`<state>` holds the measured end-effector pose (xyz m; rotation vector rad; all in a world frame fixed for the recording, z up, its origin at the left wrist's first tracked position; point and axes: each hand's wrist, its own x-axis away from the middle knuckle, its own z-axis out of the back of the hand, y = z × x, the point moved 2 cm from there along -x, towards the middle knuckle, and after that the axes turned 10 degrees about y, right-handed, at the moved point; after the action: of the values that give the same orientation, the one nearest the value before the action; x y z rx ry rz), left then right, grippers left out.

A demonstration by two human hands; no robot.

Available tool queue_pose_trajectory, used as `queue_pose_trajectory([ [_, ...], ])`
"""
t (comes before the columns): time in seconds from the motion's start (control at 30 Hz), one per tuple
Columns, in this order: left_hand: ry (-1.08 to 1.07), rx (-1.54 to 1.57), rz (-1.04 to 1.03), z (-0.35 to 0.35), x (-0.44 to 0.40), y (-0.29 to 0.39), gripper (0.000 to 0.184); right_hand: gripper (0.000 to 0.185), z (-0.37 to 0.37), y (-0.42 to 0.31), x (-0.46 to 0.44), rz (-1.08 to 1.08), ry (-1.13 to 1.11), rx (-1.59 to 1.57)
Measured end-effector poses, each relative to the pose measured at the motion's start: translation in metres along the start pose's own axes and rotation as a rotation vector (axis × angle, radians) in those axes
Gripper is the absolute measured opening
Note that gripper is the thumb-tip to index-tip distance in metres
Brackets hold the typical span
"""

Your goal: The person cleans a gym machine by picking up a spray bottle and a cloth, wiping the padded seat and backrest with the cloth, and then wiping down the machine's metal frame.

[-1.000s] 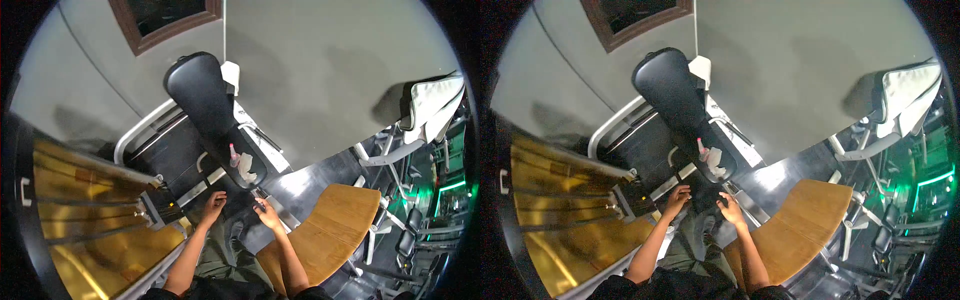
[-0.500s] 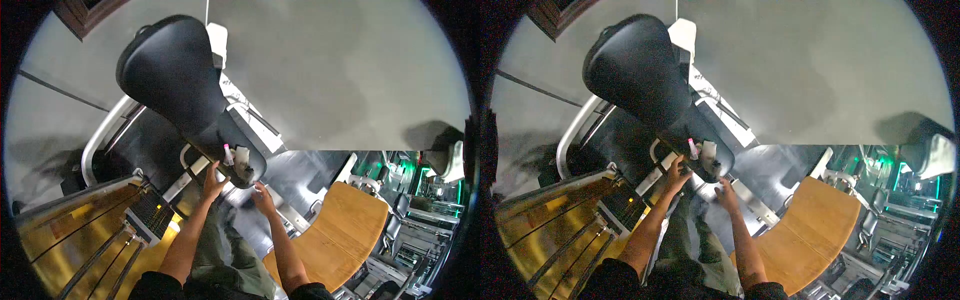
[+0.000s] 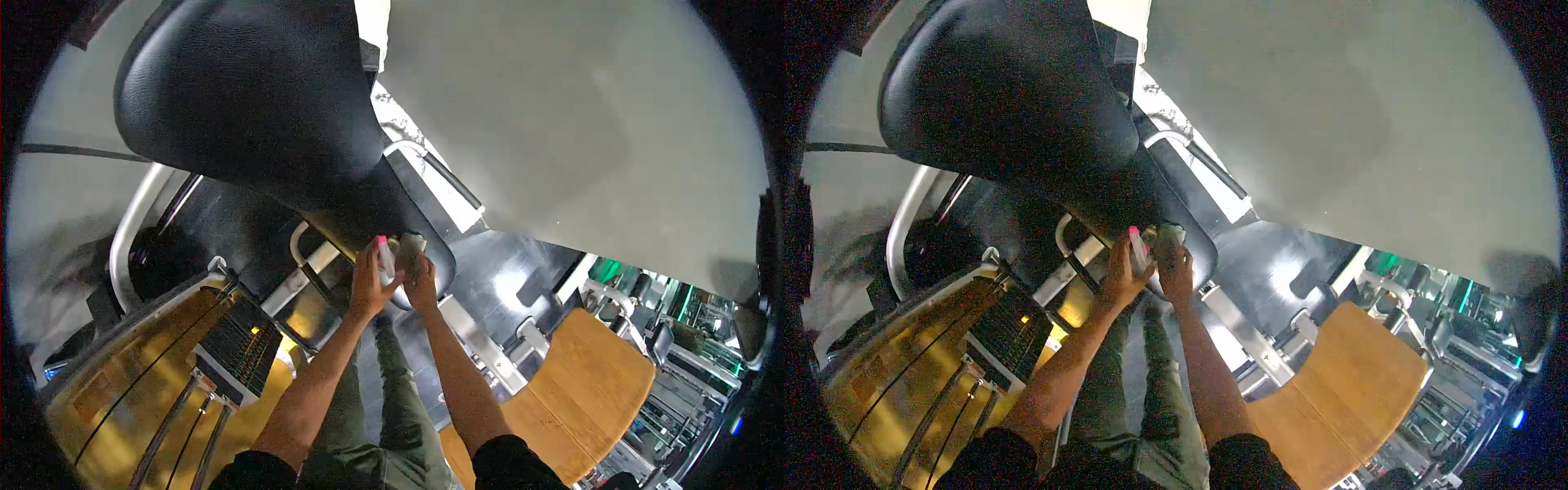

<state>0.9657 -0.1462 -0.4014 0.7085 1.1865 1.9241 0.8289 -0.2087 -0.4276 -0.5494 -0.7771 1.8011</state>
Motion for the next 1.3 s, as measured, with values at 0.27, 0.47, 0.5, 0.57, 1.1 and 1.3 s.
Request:
queue_pose_trajectory([
  [0.27, 0.152, 0.077, 0.111, -0.001, -0.009, 0.007, 0.057, 0.081, -0.017, 0.012, 0.002, -0.232, -0.141, 0.240],
  [0.47, 0.136, 0.045, 0.048, -0.002, -0.015, -0.015, 0.044, 0.057, 0.000, 0.040, -0.007, -0.078, -0.243, 0.131],
  [0.5, 0.125, 0.021, -0.012, 0.006, -0.016, -0.007, 0.041, 0.043, -0.005, 0.062, 0.002, -0.190, -0.226, -0.032],
  [0.57, 0.110, -0.025, -0.028, 0.020, -0.013, 0.010, 0.032, 0.039, 0.012, 0.069, 0.003, -0.158, -0.287, -0.064],
  [1.1, 0.494, 0.285, 0.030, 0.130, 0.065, 0.220, 0.019, 0.040, 0.201, -0.138, 0.000, -0.597, -0.230, -1.104],
  [1.3, 0.590, 0.192, -0.294, 0.160, 0.060, 0.266, 0.011, 0.033, 0.233, -0.195, -0.007, -0.498, -0.263, -1.274],
])
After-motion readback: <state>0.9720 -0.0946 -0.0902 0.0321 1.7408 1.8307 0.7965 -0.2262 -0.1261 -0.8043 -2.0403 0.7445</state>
